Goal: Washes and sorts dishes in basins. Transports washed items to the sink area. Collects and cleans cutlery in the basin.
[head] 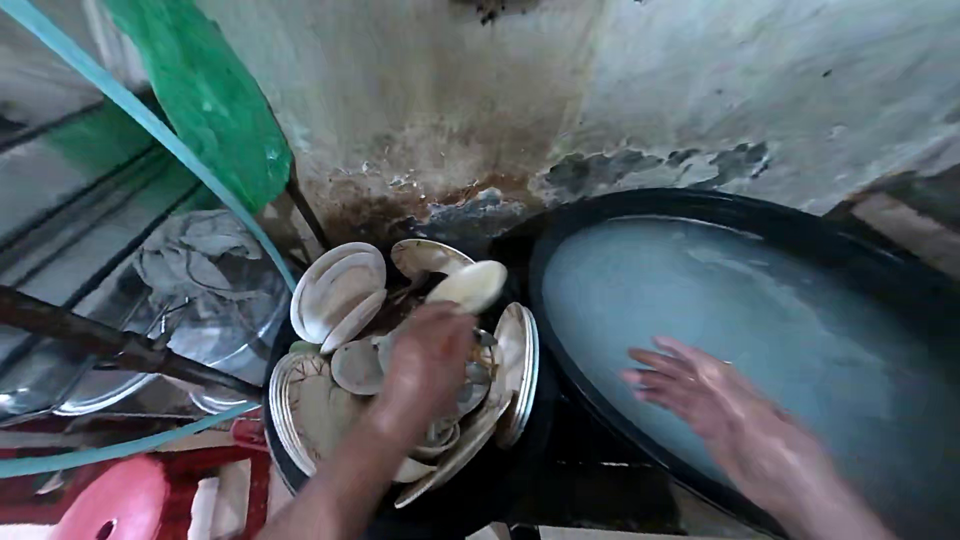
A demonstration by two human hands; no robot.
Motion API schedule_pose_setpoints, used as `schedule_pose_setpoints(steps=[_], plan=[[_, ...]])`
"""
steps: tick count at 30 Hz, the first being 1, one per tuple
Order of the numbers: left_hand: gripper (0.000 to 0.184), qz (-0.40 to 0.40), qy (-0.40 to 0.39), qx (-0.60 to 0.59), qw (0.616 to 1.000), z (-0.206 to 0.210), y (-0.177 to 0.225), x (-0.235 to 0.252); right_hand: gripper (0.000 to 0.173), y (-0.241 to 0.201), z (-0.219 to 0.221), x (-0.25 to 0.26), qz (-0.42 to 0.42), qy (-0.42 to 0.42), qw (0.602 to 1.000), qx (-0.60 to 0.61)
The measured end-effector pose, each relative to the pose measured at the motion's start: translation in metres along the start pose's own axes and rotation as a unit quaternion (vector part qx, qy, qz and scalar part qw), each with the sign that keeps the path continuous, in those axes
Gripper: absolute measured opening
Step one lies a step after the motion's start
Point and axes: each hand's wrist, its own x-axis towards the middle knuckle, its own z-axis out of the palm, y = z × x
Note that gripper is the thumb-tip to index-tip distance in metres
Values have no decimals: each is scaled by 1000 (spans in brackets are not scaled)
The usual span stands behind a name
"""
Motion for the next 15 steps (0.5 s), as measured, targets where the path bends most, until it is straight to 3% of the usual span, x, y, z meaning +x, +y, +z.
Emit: schedule_pose_setpoints(steps=[2,3,5,7,8,10,13,15], plan=[[22,181,5,34,983,33,20,-14,85,-30,37,15,77,-95,979,165],[23,241,-12,50,969,46,29,-18,76,-40,50,19,110,-111,964,215],[26,308,-68,51,947,59,41,-24,30,-46,62,20,168,-29,948,269],[27,344,-74,43,935,61,37,-34,17,-44,55,25,207,91,944,239],[28,327,-65,60,941,57,32,-41,19,-38,43,28,201,130,947,215],[41,221,-69,114,966,44,15,-59,35,-20,6,37,157,193,959,136],[65,-24,-191,139,972,29,-13,-81,51,18,-62,48,95,243,964,-45],[54,-134,-264,80,952,31,-29,-92,49,44,-97,49,54,245,954,-162]])
